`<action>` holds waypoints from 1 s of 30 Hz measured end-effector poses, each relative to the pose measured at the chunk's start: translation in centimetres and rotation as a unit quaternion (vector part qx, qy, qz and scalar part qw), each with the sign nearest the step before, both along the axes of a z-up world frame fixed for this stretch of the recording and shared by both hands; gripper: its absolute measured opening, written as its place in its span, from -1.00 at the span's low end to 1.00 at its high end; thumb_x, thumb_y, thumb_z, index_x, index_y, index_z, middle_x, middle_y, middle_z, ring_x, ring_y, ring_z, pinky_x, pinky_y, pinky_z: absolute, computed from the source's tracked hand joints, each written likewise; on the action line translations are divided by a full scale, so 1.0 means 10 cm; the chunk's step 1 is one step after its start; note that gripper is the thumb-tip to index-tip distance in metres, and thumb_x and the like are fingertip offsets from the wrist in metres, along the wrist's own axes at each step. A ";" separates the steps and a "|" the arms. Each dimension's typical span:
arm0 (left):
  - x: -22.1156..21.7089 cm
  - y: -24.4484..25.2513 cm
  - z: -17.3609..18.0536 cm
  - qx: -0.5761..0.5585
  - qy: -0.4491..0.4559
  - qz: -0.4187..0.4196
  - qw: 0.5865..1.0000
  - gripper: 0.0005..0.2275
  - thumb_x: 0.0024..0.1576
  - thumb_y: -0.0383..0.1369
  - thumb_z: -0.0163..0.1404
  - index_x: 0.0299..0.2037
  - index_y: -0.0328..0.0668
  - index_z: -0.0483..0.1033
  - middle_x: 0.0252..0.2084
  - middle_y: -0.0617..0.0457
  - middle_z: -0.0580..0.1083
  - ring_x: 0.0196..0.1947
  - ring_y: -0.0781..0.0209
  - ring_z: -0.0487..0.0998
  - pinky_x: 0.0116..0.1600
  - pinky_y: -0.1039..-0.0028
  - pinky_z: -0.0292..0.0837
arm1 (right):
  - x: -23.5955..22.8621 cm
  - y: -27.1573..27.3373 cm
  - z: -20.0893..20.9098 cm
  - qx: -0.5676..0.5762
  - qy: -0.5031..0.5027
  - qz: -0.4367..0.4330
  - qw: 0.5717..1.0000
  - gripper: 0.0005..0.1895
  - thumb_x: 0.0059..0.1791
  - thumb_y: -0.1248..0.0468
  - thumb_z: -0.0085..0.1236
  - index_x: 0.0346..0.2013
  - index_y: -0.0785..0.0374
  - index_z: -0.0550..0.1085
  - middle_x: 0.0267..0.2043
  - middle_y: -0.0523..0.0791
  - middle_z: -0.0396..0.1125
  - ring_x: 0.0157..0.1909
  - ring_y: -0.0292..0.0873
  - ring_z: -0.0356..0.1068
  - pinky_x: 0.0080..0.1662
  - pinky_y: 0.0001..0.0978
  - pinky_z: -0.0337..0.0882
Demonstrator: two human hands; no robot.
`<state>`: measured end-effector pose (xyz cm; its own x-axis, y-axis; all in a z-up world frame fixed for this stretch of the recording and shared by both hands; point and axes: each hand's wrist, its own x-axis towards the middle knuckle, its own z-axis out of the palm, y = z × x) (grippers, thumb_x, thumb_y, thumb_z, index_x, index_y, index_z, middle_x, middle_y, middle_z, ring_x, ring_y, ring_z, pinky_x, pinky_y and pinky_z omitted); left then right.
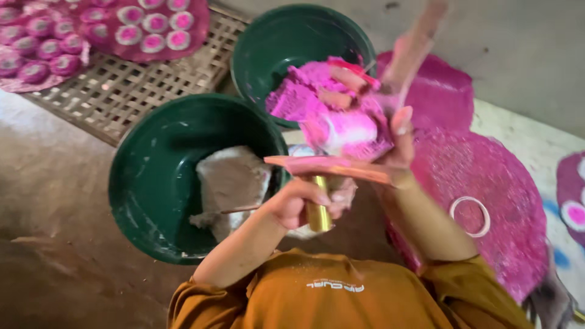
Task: The person uses a wooden mold and a metal ring to shape pink food mixture into small circular patterns on round mats. They take mixture from bowls and use a stick to adjust the dough within the mold.
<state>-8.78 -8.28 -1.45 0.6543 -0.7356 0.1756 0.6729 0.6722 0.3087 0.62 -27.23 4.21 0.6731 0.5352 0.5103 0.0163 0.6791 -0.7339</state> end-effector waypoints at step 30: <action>0.36 -3.17 -0.35 0.500 -0.601 0.014 0.623 -0.75 0.06 -0.39 0.19 -0.06 -0.17 0.56 -0.04 -0.09 0.57 -0.07 0.03 0.63 0.11 0.31 0.57 | -2.71 -3.85 -0.82 -0.377 0.246 -0.205 0.869 0.27 -0.16 0.19 0.41 0.63 0.34 -0.21 0.55 -0.05 -0.05 0.42 -0.15 -0.06 0.26 -0.13 -0.03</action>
<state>-5.13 -40.03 -4.94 0.5084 -0.8610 0.0142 -0.4557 -0.2550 0.8528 -26.47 -65.76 -3.97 0.9238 0.2568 -0.2839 -0.2973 0.0140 -0.9547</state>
